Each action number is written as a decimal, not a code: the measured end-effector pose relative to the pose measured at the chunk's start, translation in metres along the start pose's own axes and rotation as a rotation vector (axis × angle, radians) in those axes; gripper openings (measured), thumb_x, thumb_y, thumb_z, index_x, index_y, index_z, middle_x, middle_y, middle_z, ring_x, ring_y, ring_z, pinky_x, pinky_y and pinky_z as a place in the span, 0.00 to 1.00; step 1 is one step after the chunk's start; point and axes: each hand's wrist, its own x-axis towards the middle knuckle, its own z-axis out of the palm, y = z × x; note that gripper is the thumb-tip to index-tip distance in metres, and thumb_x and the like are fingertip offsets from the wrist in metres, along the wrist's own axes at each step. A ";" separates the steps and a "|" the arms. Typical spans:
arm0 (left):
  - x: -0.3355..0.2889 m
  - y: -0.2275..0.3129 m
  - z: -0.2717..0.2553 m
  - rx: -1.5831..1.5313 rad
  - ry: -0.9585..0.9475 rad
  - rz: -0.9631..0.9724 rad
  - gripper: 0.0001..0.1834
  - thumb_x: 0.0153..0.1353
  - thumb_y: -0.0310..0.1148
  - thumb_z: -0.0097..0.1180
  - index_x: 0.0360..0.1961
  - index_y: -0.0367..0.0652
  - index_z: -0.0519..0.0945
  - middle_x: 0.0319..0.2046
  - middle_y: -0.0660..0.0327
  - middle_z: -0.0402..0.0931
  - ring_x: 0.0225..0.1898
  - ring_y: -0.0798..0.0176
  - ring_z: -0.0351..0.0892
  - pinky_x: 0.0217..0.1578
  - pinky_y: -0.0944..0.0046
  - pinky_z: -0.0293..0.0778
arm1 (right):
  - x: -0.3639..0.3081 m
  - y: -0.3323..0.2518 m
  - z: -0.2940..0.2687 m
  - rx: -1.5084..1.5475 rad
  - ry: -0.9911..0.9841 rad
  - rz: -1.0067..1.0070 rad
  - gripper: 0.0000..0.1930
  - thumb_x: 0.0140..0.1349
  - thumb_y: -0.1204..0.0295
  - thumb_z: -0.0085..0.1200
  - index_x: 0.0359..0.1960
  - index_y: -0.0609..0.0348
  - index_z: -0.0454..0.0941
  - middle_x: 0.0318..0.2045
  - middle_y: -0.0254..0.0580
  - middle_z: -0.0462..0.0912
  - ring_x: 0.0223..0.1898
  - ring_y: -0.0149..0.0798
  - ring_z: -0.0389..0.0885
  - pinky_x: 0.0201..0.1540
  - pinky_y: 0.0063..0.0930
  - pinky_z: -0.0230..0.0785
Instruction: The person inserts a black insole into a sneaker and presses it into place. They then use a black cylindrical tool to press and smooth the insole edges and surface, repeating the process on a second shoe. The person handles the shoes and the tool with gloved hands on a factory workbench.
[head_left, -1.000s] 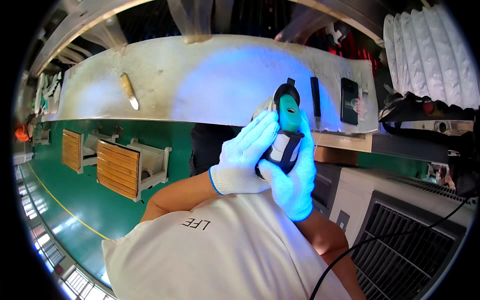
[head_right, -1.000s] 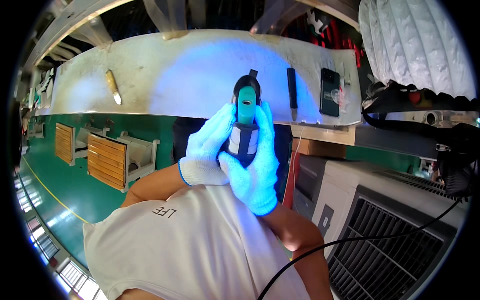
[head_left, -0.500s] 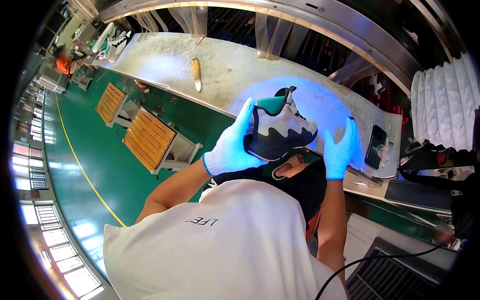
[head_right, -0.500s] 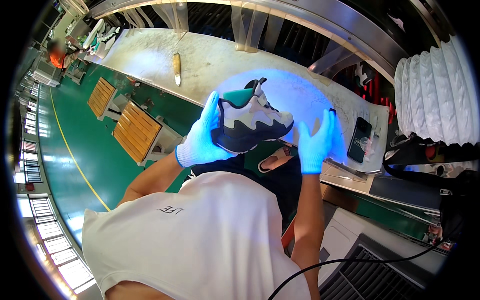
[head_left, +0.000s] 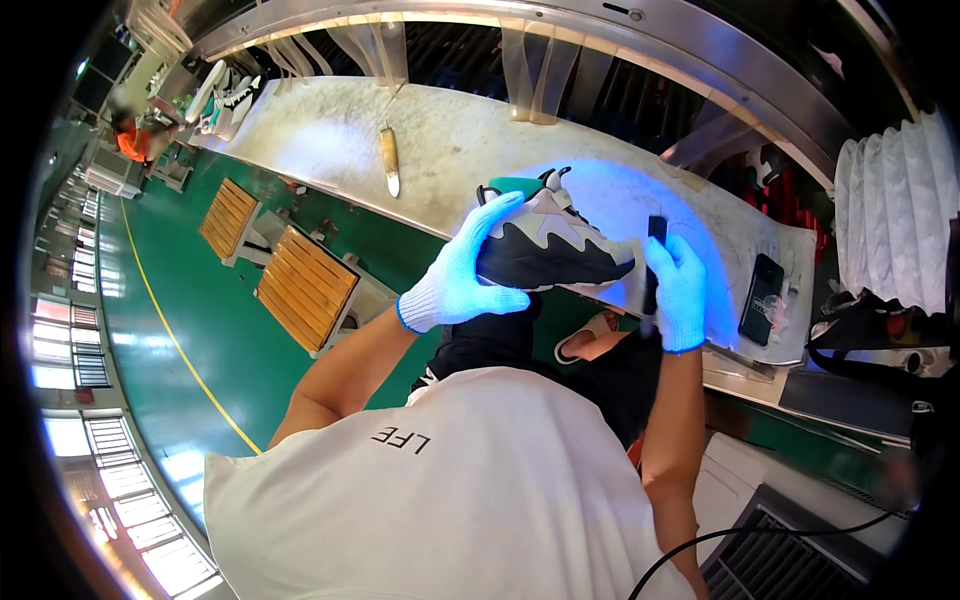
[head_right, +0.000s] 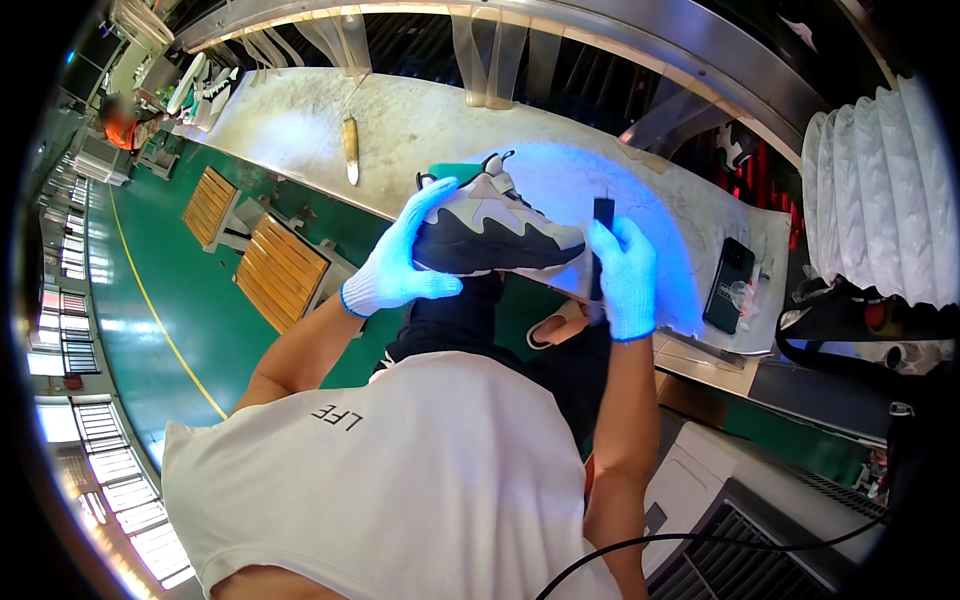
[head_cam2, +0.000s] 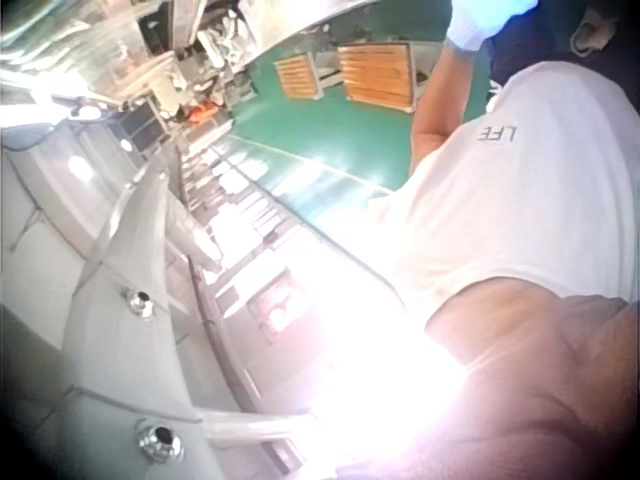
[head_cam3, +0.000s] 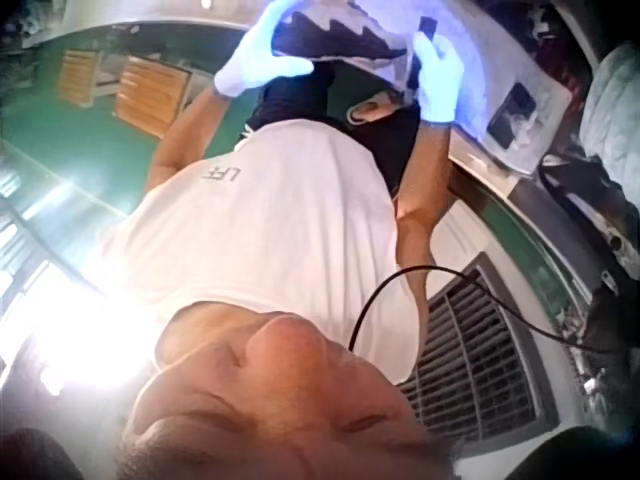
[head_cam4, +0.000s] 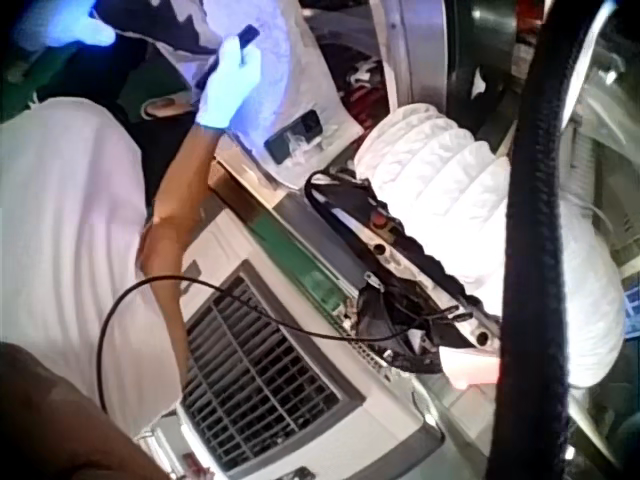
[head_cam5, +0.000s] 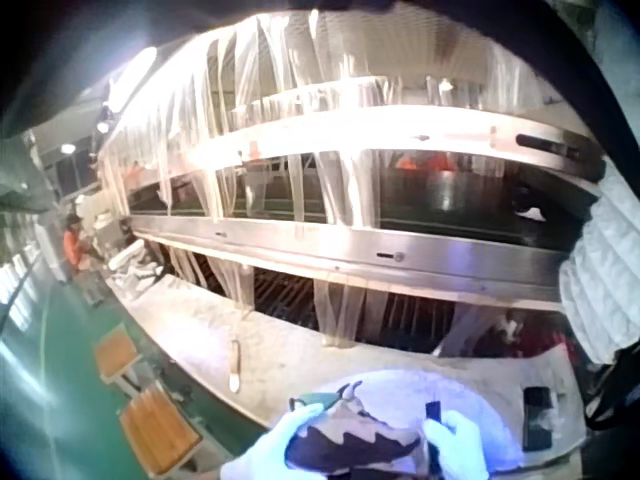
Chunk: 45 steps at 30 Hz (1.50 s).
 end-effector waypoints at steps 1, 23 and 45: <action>0.002 0.002 0.000 -0.010 0.009 0.005 0.67 0.51 0.49 0.87 0.87 0.44 0.60 0.82 0.51 0.65 0.83 0.50 0.62 0.83 0.50 0.57 | -0.005 -0.028 0.019 0.302 -0.048 0.051 0.10 0.76 0.67 0.66 0.45 0.62 0.84 0.32 0.36 0.84 0.33 0.32 0.81 0.39 0.32 0.76; 0.016 0.042 0.026 -0.080 0.070 -0.087 0.54 0.51 0.33 0.84 0.80 0.45 0.72 0.76 0.53 0.70 0.77 0.51 0.71 0.79 0.50 0.67 | 0.021 -0.060 0.094 1.190 -0.183 -0.075 0.18 0.83 0.65 0.56 0.29 0.49 0.74 0.19 0.34 0.74 0.18 0.33 0.73 0.21 0.30 0.66; 0.028 0.050 0.032 -0.023 0.253 -0.281 0.51 0.47 0.23 0.80 0.78 0.40 0.76 0.69 0.57 0.76 0.70 0.55 0.79 0.75 0.55 0.74 | 0.028 -0.024 0.083 1.426 -0.124 0.117 0.14 0.82 0.68 0.58 0.33 0.48 0.75 0.19 0.28 0.67 0.17 0.29 0.67 0.20 0.30 0.58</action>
